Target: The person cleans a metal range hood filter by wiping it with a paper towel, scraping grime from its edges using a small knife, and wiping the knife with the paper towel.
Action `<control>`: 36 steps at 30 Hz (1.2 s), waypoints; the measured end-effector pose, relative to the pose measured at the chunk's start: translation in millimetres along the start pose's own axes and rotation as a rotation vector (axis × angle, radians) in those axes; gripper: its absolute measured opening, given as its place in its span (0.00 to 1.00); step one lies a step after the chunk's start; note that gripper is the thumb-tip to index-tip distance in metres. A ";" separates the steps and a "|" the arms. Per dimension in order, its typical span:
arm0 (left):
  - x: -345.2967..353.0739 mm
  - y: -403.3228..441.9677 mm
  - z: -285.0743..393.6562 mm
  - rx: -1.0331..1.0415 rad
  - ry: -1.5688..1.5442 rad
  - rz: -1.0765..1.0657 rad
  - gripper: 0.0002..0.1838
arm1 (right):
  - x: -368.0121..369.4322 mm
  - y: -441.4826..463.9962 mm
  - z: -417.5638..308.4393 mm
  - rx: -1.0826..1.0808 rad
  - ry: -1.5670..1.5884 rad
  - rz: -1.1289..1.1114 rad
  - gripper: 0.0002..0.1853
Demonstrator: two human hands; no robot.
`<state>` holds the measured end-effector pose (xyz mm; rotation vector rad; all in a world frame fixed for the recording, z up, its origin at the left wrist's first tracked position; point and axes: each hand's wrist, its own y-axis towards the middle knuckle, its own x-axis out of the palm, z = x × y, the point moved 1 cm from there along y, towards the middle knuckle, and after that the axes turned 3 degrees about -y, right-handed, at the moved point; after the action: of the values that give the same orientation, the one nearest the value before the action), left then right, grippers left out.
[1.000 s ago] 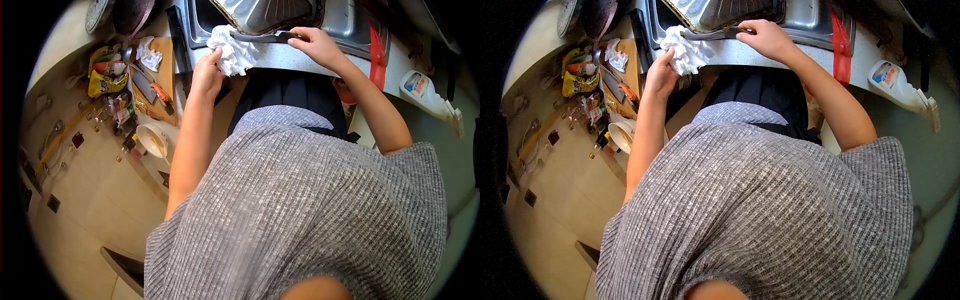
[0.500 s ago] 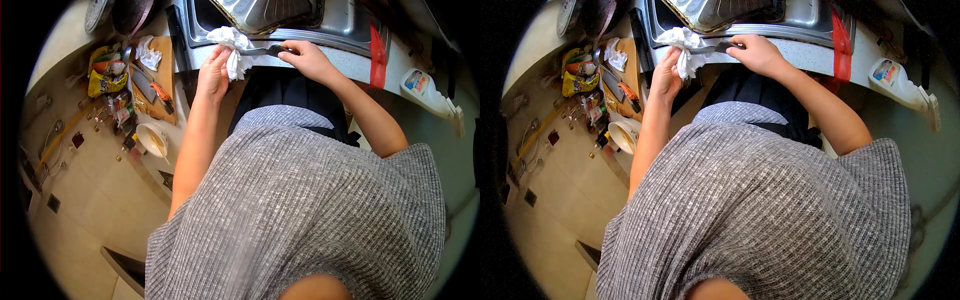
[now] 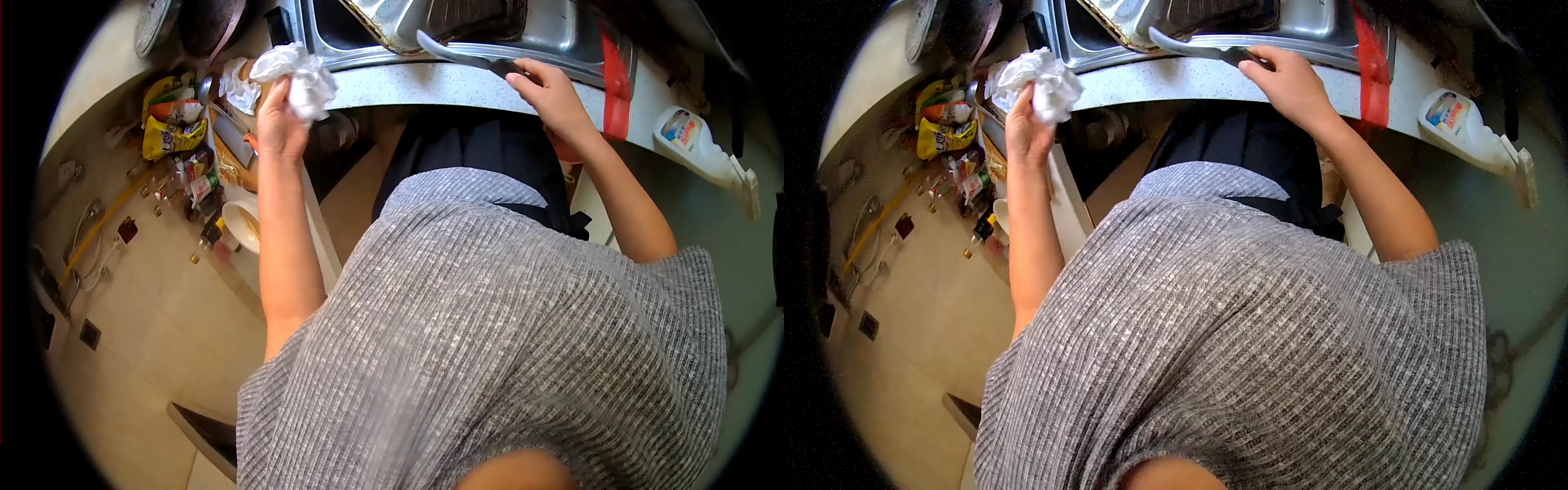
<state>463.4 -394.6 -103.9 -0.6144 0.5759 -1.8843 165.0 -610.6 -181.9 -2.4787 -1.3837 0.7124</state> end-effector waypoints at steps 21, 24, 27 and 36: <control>67.9 13.3 -67.4 -0.055 0.419 -0.080 0.14 | -14.4 27.2 -21.6 -0.448 -0.741 0.228 0.11; 66.9 13.7 -69.5 -0.056 0.418 -0.092 0.14 | -22.4 35.7 -38.8 -0.561 -0.816 0.187 0.10; 68.7 14.7 -70.6 -0.049 0.433 -0.093 0.14 | -26.3 50.4 -37.9 -0.610 -0.794 0.165 0.08; 76.0 18.8 -70.7 -0.057 0.448 -0.047 0.14 | -37.1 77.1 -38.5 -0.628 -0.806 -0.012 0.05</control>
<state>404.5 -463.7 -157.4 -0.2380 0.9098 -2.0672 225.3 -681.4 -168.9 -2.7334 -2.1558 1.6070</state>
